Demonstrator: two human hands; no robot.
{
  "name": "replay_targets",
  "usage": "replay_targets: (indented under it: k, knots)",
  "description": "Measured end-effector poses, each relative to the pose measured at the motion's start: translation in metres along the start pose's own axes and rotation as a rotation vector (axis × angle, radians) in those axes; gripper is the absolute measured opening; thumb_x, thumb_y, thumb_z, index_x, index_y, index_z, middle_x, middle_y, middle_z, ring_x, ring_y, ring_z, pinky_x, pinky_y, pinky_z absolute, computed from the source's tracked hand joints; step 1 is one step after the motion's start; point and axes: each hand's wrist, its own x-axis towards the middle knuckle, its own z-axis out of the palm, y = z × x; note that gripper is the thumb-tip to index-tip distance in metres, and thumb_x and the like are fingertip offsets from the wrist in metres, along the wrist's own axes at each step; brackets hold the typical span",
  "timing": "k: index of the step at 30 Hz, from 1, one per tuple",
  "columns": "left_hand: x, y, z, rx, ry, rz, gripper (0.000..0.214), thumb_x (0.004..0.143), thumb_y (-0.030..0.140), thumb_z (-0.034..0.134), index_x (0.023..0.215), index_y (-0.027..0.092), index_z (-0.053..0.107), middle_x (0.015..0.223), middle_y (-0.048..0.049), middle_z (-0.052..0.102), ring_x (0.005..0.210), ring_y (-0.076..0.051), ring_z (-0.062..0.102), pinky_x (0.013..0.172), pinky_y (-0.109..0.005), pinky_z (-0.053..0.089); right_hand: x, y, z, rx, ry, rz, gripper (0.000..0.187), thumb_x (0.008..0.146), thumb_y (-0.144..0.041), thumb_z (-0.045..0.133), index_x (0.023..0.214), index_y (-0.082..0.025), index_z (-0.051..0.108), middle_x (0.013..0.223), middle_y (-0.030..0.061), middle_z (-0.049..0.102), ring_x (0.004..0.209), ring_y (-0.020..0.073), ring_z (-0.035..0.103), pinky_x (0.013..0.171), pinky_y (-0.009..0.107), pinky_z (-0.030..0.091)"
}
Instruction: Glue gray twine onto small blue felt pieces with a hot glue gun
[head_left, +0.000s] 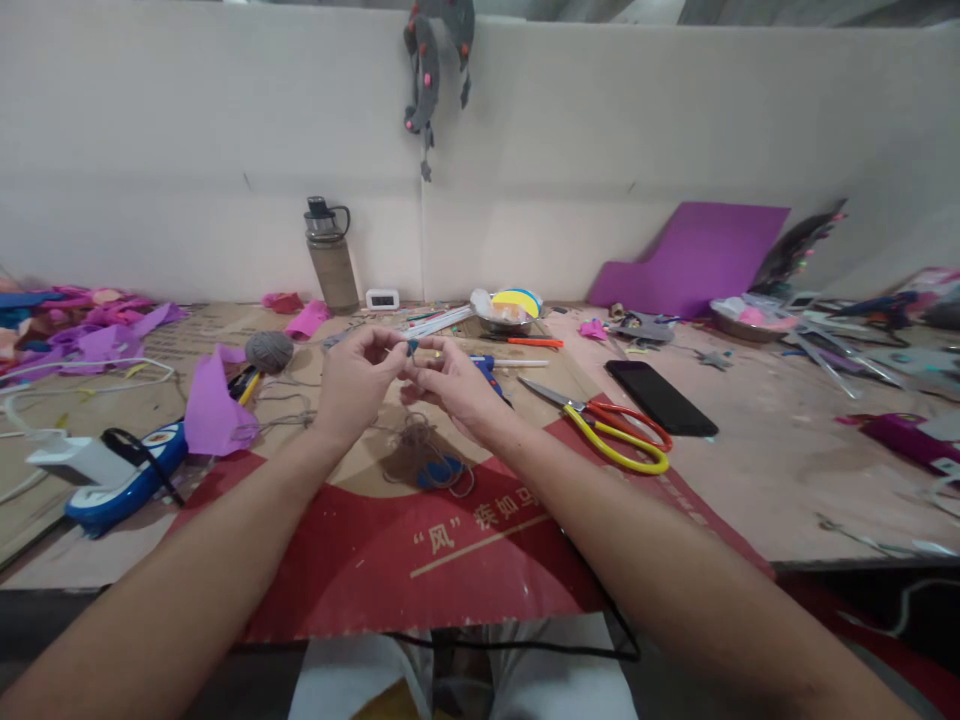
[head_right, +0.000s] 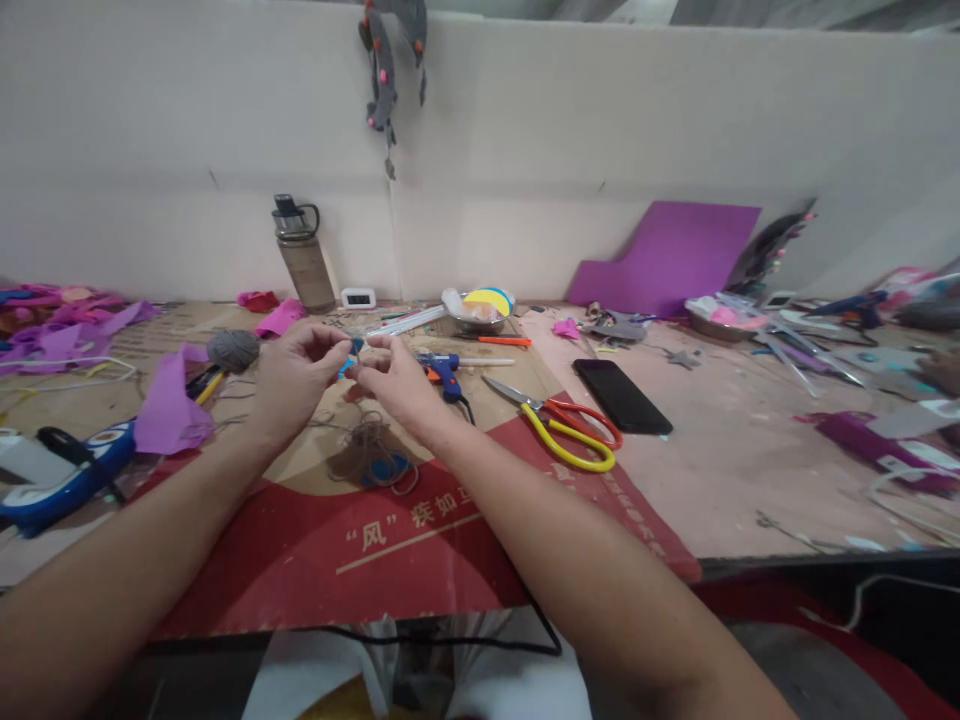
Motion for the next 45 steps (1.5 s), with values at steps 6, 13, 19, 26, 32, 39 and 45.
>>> replay_targets:
  k: [6,13,19,26,32,39,45]
  knots:
    - [0.003,-0.009,0.006,-0.257,-0.076,-0.220,0.009,0.073,0.022,0.068,0.072,0.017,0.060,0.052,0.0023,0.057,0.042,-0.008,0.047,0.042,-0.020,0.037,-0.002,-0.004,-0.012,-0.397,0.249,-0.190,0.021,0.079,-0.026,0.060,0.095,-0.022,0.047,0.073,-0.0057,0.051,0.063,0.0106,0.050,0.060,0.026,0.043]
    - [0.001,-0.007,0.011,-0.433,-0.120,-0.368,0.009,0.073,0.018,0.068,0.074,0.013,0.060,0.060,-0.0006,0.062,0.052,-0.010,0.061,0.057,-0.025,0.056,-0.010,-0.016,-0.016,-0.821,0.291,-0.437,0.008,0.085,-0.021,0.058,0.078,-0.019,0.054,0.082,0.0029,0.058,0.077,0.0152,0.052,0.073,0.031,0.041]
    - [0.000,-0.006,0.010,-0.446,-0.157,-0.384,0.008,0.074,0.015,0.068,0.081,0.012,0.066,0.066,-0.0044,0.067,0.056,-0.012,0.065,0.061,-0.027,0.058,-0.012,-0.018,-0.019,-0.946,0.296,-0.485,0.012,0.089,-0.023,0.057,0.078,-0.021,0.054,0.083,0.0034,0.059,0.077,0.0165,0.052,0.072,0.031,0.039]
    - [-0.004,0.004,0.009,-0.324,-0.176,-0.338,0.006,0.076,0.018,0.068,0.074,0.012,0.066,0.060,-0.0041,0.067,0.053,-0.013,0.065,0.059,-0.026,0.057,-0.013,-0.021,-0.018,-1.023,0.319,-0.478,0.012,0.090,-0.025,0.057,0.079,-0.020,0.057,0.084,0.0051,0.060,0.078,0.0174,0.053,0.072,0.032,0.039]
    - [-0.006,0.009,0.006,-0.250,-0.258,-0.316,0.015,0.076,0.027,0.069,0.078,0.012,0.067,0.062,-0.0040,0.069,0.053,-0.012,0.065,0.059,-0.025,0.057,-0.013,-0.020,-0.020,-1.089,0.321,-0.497,0.011,0.090,-0.025,0.059,0.082,-0.018,0.064,0.085,0.0057,0.064,0.079,0.0176,0.056,0.072,0.030,0.039]
    - [-0.006,0.006,0.007,-0.232,-0.258,-0.303,0.014,0.076,0.027,0.068,0.077,0.013,0.065,0.060,-0.0034,0.069,0.053,-0.013,0.066,0.059,-0.025,0.058,-0.011,-0.020,-0.022,-1.128,0.301,-0.447,0.016,0.090,-0.030,0.061,0.085,-0.018,0.069,0.083,0.0056,0.066,0.076,0.0171,0.057,0.069,0.030,0.038]
    - [-0.005,0.006,0.006,-0.207,-0.291,-0.239,0.013,0.074,0.025,0.068,0.074,0.013,0.065,0.062,-0.0026,0.069,0.057,-0.013,0.068,0.061,-0.025,0.059,-0.011,-0.021,-0.023,-1.087,0.306,-0.397,0.016,0.089,-0.031,0.061,0.083,-0.018,0.068,0.083,0.0060,0.068,0.075,0.0169,0.058,0.068,0.030,0.038]
